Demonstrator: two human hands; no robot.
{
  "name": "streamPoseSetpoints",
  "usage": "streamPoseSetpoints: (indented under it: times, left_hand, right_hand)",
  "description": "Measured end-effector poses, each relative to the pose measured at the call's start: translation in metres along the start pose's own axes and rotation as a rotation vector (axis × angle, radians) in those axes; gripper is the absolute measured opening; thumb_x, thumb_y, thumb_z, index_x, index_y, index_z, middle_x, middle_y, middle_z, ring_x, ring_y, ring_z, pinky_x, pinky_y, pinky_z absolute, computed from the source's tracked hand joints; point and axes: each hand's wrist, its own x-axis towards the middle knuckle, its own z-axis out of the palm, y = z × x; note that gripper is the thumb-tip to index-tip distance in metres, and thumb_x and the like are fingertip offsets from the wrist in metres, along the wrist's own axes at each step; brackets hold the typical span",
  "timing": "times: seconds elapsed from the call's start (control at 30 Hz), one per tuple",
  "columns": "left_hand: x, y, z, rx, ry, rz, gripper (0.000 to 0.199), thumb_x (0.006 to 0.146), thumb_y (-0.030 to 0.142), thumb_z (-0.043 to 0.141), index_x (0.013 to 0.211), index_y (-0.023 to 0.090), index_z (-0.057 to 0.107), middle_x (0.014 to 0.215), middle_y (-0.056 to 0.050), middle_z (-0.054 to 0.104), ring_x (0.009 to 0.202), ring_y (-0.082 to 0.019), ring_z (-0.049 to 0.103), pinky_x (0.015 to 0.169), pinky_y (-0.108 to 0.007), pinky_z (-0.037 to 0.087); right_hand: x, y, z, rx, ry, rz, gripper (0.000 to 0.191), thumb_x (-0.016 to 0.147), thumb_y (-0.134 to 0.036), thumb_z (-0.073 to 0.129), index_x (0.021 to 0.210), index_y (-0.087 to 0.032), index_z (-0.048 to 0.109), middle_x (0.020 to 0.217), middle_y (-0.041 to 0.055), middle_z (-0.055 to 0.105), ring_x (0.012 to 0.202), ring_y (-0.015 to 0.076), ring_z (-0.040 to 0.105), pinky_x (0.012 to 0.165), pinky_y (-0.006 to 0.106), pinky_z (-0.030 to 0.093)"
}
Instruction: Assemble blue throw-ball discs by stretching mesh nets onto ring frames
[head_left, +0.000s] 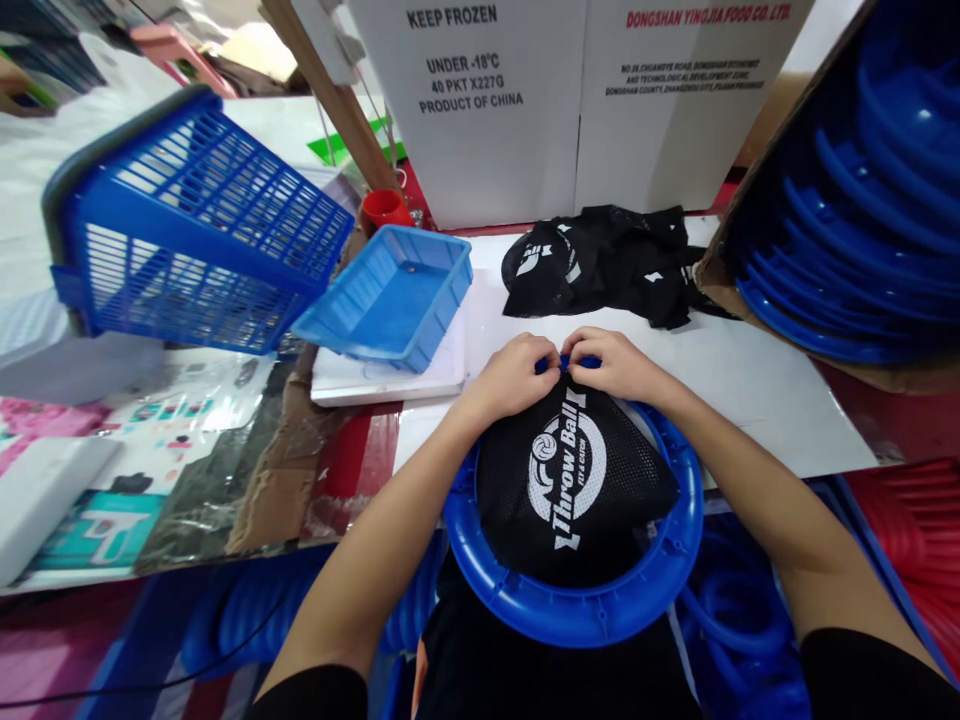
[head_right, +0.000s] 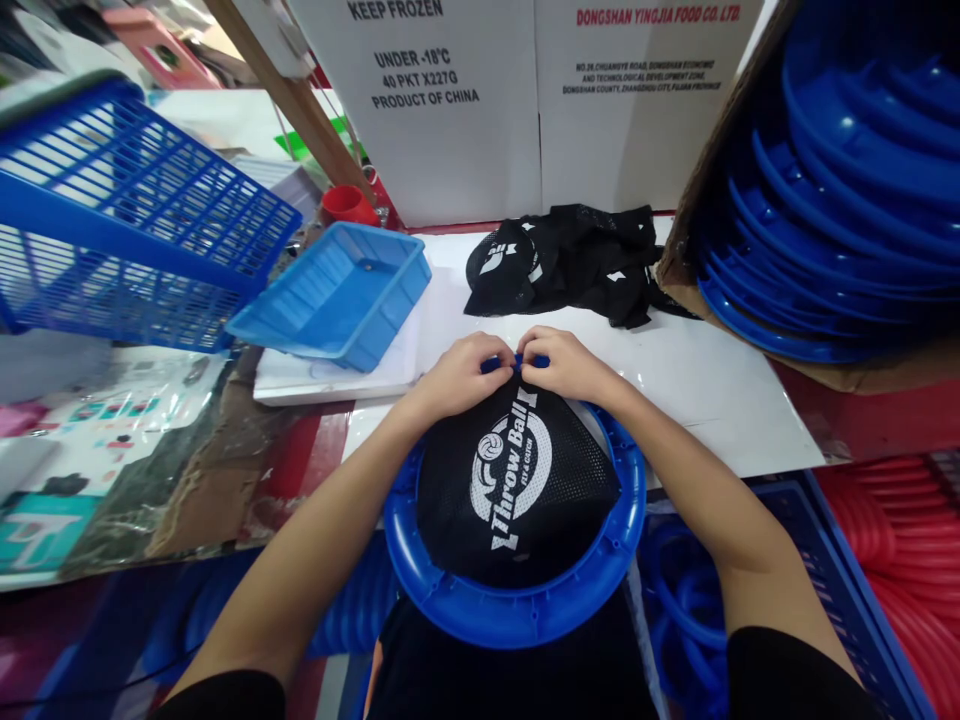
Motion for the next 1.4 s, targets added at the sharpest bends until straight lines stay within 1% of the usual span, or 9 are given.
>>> streamPoseSetpoints:
  times: [0.1, 0.27, 0.43, 0.53, 0.67, 0.93, 1.03, 1.2, 1.4]
  left_hand:
    - [0.001, 0.002, 0.001, 0.013, 0.013, -0.039, 0.008, 0.085, 0.018, 0.062, 0.080, 0.021, 0.067, 0.088, -0.006, 0.076, 0.095, -0.028, 0.068, 0.088, -0.044, 0.055]
    - [-0.009, -0.001, -0.010, -0.071, 0.033, 0.088, 0.006, 0.092, 0.019, 0.064, 0.089, 0.020, 0.069, 0.108, -0.007, 0.078, 0.102, -0.024, 0.072, 0.097, -0.044, 0.056]
    - [-0.021, 0.002, -0.023, 0.203, 0.048, 0.109, 0.013, 0.095, 0.027, 0.070, 0.084, 0.020, 0.068, 0.130, -0.013, 0.073, 0.121, -0.033, 0.068, 0.104, -0.052, 0.055]
    - [-0.022, 0.005, -0.021, 0.337, -0.028, 0.140, 0.014, 0.093, 0.033, 0.074, 0.092, 0.019, 0.069, 0.130, -0.014, 0.072, 0.118, -0.035, 0.067, 0.101, -0.053, 0.055]
    - [-0.020, 0.006, -0.016, 0.402, -0.067, 0.146, 0.025, 0.092, 0.036, 0.077, 0.106, 0.018, 0.068, 0.124, -0.015, 0.072, 0.117, -0.036, 0.064, 0.097, -0.049, 0.055]
    - [-0.019, -0.003, -0.013, 0.380, -0.089, 0.191, 0.042, 0.092, 0.039, 0.077, 0.126, 0.016, 0.068, 0.139, -0.017, 0.066, 0.127, -0.037, 0.058, 0.105, -0.052, 0.052]
    - [-0.018, -0.004, -0.012, 0.378, -0.106, 0.201, 0.043, 0.092, 0.040, 0.078, 0.126, 0.016, 0.071, 0.141, -0.017, 0.065, 0.129, -0.039, 0.055, 0.106, -0.054, 0.051]
    - [-0.015, -0.001, -0.012, 0.341, -0.113, 0.103, 0.027, 0.095, 0.040, 0.073, 0.098, 0.014, 0.076, 0.110, -0.016, 0.071, 0.117, -0.036, 0.059, 0.101, -0.050, 0.054]
    - [-0.013, -0.005, -0.023, 0.058, -0.132, 0.058, 0.011, 0.095, 0.029, 0.071, 0.090, 0.020, 0.075, 0.098, -0.008, 0.075, 0.107, -0.028, 0.064, 0.103, -0.044, 0.051]
  right_hand:
    - [0.001, -0.002, 0.000, 0.012, 0.001, 0.037, 0.013, 0.079, -0.016, 0.063, 0.068, -0.021, 0.068, 0.103, 0.0065, 0.075, 0.095, 0.0224, 0.069, 0.091, 0.038, 0.054]
    - [0.000, 0.000, -0.007, -0.043, -0.006, 0.071, 0.014, 0.080, -0.017, 0.063, 0.068, -0.021, 0.069, 0.102, 0.0067, 0.074, 0.094, 0.0227, 0.069, 0.092, 0.038, 0.053]
    - [-0.008, 0.015, -0.033, -0.199, 0.056, 0.193, 0.012, 0.078, -0.016, 0.065, 0.067, -0.021, 0.067, 0.094, 0.0067, 0.072, 0.091, 0.0249, 0.068, 0.092, 0.041, 0.054]
    - [-0.013, 0.016, -0.048, -0.158, 0.032, 0.116, 0.010, 0.082, -0.018, 0.065, 0.084, -0.022, 0.074, 0.117, 0.0083, 0.071, 0.111, 0.0281, 0.068, 0.106, 0.047, 0.052]
    - [-0.015, 0.010, -0.045, -0.126, -0.063, -0.047, 0.020, 0.092, -0.024, 0.066, 0.106, -0.027, 0.080, 0.155, 0.0079, 0.056, 0.145, 0.0320, 0.052, 0.126, 0.057, 0.037]
    - [-0.011, 0.018, -0.027, -0.282, -0.263, -0.022, 0.050, 0.087, -0.031, 0.082, 0.136, -0.034, 0.073, 0.173, 0.0084, 0.038, 0.161, 0.0396, 0.030, 0.129, 0.069, 0.027]
    - [-0.010, 0.017, -0.030, -0.282, -0.299, 0.014, 0.054, 0.085, -0.034, 0.085, 0.137, -0.033, 0.072, 0.172, 0.0097, 0.040, 0.161, 0.0386, 0.031, 0.128, 0.067, 0.030]
    - [-0.010, 0.009, -0.032, -0.306, -0.333, 0.021, 0.044, 0.085, -0.036, 0.085, 0.126, -0.023, 0.076, 0.165, 0.0162, 0.048, 0.154, 0.0392, 0.042, 0.126, 0.061, 0.036]
    - [-0.012, 0.007, -0.032, -0.143, -0.264, -0.040, 0.015, 0.099, -0.032, 0.063, 0.103, -0.023, 0.074, 0.141, 0.0144, 0.067, 0.135, 0.0325, 0.061, 0.117, 0.053, 0.047]
